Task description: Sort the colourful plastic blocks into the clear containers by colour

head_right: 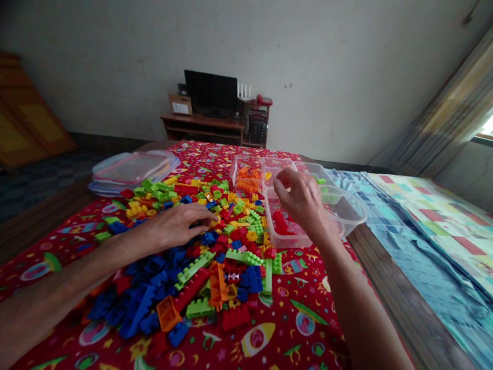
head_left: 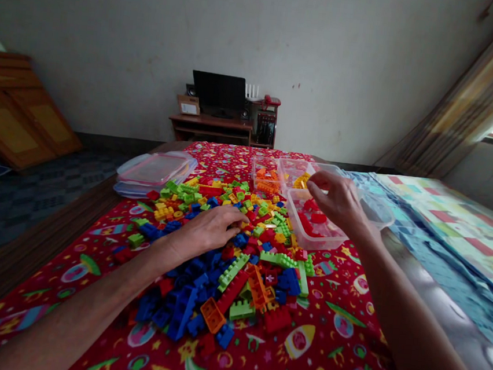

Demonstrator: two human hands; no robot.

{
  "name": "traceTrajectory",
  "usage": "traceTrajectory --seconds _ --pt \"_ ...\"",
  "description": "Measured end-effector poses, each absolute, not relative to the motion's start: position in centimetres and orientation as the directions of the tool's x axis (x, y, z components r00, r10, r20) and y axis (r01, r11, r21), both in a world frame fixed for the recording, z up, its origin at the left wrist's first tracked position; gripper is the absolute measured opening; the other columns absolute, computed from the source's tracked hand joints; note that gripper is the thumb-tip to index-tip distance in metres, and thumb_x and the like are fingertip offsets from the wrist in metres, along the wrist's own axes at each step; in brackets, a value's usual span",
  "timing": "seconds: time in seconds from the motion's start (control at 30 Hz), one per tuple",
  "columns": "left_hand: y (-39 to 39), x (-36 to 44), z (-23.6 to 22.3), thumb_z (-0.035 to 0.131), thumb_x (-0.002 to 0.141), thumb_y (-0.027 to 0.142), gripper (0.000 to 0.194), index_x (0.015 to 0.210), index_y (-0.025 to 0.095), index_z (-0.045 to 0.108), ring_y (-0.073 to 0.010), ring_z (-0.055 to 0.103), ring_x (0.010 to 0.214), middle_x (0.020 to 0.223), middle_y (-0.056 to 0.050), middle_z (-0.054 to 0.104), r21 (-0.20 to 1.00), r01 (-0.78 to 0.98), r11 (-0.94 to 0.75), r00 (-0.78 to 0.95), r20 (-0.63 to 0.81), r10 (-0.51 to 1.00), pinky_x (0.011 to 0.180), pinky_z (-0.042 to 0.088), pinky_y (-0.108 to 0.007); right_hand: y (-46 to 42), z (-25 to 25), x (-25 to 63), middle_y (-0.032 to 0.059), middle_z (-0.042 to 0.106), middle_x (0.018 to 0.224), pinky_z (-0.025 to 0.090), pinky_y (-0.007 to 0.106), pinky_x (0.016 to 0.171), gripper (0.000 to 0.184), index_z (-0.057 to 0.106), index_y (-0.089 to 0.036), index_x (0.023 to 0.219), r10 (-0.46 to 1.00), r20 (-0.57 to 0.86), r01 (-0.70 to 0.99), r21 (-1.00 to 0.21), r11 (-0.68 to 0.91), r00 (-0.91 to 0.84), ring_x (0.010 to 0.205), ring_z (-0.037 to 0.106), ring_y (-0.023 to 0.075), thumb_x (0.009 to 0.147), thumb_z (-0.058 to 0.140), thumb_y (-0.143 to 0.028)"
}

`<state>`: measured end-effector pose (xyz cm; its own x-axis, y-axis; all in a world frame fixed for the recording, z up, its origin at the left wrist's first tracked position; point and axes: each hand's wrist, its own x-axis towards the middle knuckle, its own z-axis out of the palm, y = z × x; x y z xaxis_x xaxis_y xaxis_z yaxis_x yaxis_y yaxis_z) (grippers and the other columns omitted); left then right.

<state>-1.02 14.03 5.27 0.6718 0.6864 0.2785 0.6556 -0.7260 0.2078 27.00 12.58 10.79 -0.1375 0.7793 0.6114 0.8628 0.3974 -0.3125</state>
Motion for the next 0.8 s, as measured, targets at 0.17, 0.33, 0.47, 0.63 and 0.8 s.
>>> traceTrajectory --seconds 0.17,0.33,0.47,0.63,0.8 --pt "14.4 -1.4 5.7 0.055 0.085 0.016 0.023 0.103 0.016 0.068 -0.0202 0.064 0.086 0.096 -0.008 0.065 0.142 0.717 -0.683 0.632 0.282 0.722 0.078 0.051 -0.031 11.1 9.1 22.4 0.0013 0.059 0.066 0.028 0.024 0.055 0.02 0.062 -0.015 0.077 0.785 0.446 0.783 -0.248 0.57 -0.43 0.056 0.044 0.0083 0.088 0.045 -0.019" --pt "14.5 -1.1 5.0 0.057 0.081 0.01 0.029 0.108 0.018 0.065 -0.0204 0.061 0.103 0.11 -0.007 0.064 0.184 0.632 -0.753 0.683 0.327 0.653 0.091 0.048 -0.031 11.5 5.0 19.8 0.0074 0.065 0.089 0.033 0.023 0.061 0.02 0.061 -0.013 0.104 0.702 0.351 0.672 -0.224 0.706 -0.62 0.069 0.051 0.011 0.087 0.05 -0.018" --pt "14.9 -1.1 3.4 0.06 0.081 0.014 0.032 0.113 0.018 0.063 -0.0229 0.058 0.109 0.114 -0.008 0.065 0.174 0.613 -0.771 0.706 0.318 0.633 0.097 0.045 -0.036 11.8 3.4 19.3 0.0125 0.063 0.103 0.039 0.026 0.069 0.035 0.056 -0.014 0.12 0.704 0.277 0.68 -0.191 0.707 -0.654 0.084 0.056 0.0159 0.086 0.052 -0.016" --pt "15.6 -1.7 3.2 0.063 0.081 0.02 0.025 0.106 0.019 0.066 -0.024 0.06 0.102 0.104 -0.008 0.067 0.151 0.655 -0.741 0.684 0.297 0.666 0.091 0.047 -0.036 11.8 4.7 18.7 0.009 0.067 0.095 0.036 0.025 0.065 0.026 0.06 -0.015 0.11 0.767 0.161 0.752 -0.154 0.641 -0.621 0.081 0.059 0.0159 0.086 0.051 -0.018" --pt "15.8 -2.3 4.8 0.06 0.083 0.022 0.026 0.108 0.019 0.065 -0.0213 0.063 0.09 0.099 -0.006 0.066 0.154 0.74 -0.655 0.617 0.233 0.752 0.081 0.049 -0.031 12.4 6.8 17.9 0.0089 0.068 0.09 0.035 0.025 0.062 0.023 0.063 -0.017 0.105 0.829 0.127 0.829 -0.075 0.555 -0.544 0.076 0.06 0.0156 0.09 0.049 -0.025"
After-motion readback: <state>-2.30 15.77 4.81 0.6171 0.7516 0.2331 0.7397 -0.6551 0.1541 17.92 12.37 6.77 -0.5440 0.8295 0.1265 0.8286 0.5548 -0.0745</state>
